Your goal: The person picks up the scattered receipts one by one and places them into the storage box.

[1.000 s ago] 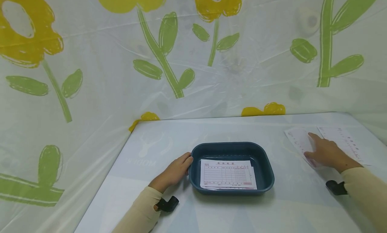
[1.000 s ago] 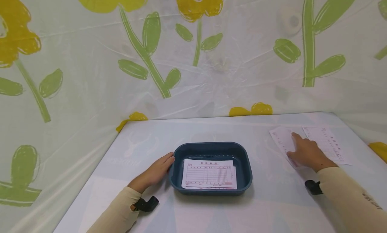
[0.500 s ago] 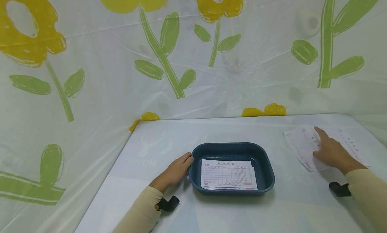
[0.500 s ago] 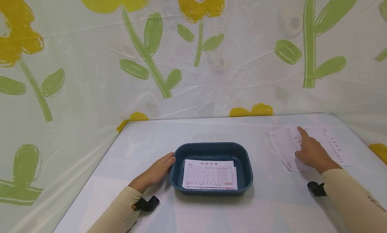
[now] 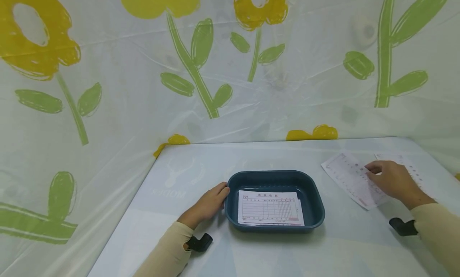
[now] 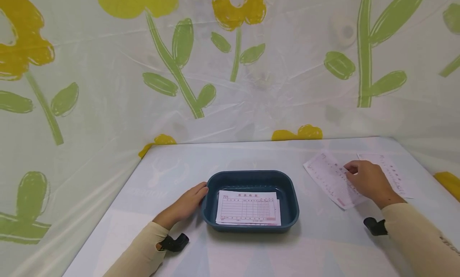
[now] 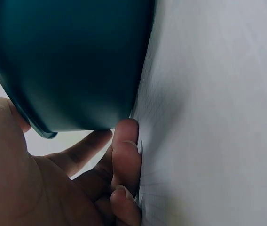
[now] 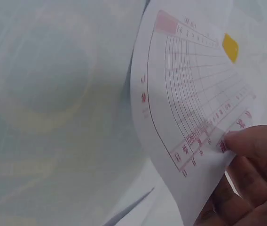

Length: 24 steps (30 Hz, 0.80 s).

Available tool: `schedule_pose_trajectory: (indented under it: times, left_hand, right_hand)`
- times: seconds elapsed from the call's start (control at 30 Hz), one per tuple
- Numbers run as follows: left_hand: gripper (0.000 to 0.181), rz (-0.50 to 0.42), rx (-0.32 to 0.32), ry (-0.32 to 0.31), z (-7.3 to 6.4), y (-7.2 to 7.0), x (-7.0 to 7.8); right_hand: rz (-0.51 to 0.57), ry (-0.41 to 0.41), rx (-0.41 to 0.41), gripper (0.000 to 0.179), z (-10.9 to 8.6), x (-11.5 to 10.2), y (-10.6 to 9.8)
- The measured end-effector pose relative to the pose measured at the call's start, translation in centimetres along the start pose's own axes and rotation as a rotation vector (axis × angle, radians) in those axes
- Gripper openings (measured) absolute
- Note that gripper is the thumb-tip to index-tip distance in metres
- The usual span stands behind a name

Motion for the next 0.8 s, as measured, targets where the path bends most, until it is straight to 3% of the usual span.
schedule_pose_trajectory:
  times: [0.47,0.8]
  left_hand:
    - [0.038,0.004,-0.002,0.000,0.0,0.0,0.0]
    - [0.039,0.007,0.000,-0.004,0.0,0.0,-0.1]
  right_hand:
    - [-0.002,-0.046,0.167,0.032,0.0,-3.3,-1.1]
    - [0.014,-0.060,0.199,0.036,0.0,-5.9,-1.5]
Point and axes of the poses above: each hand's wrist, its own z-axis towards the middle knuckle, its own y-axis out of the palm, x = y × z, the point moved 8 cm from there along z, towards the middle knuckle, and after that the axes turned 12 degrees about -y, right-handed, at the moved point
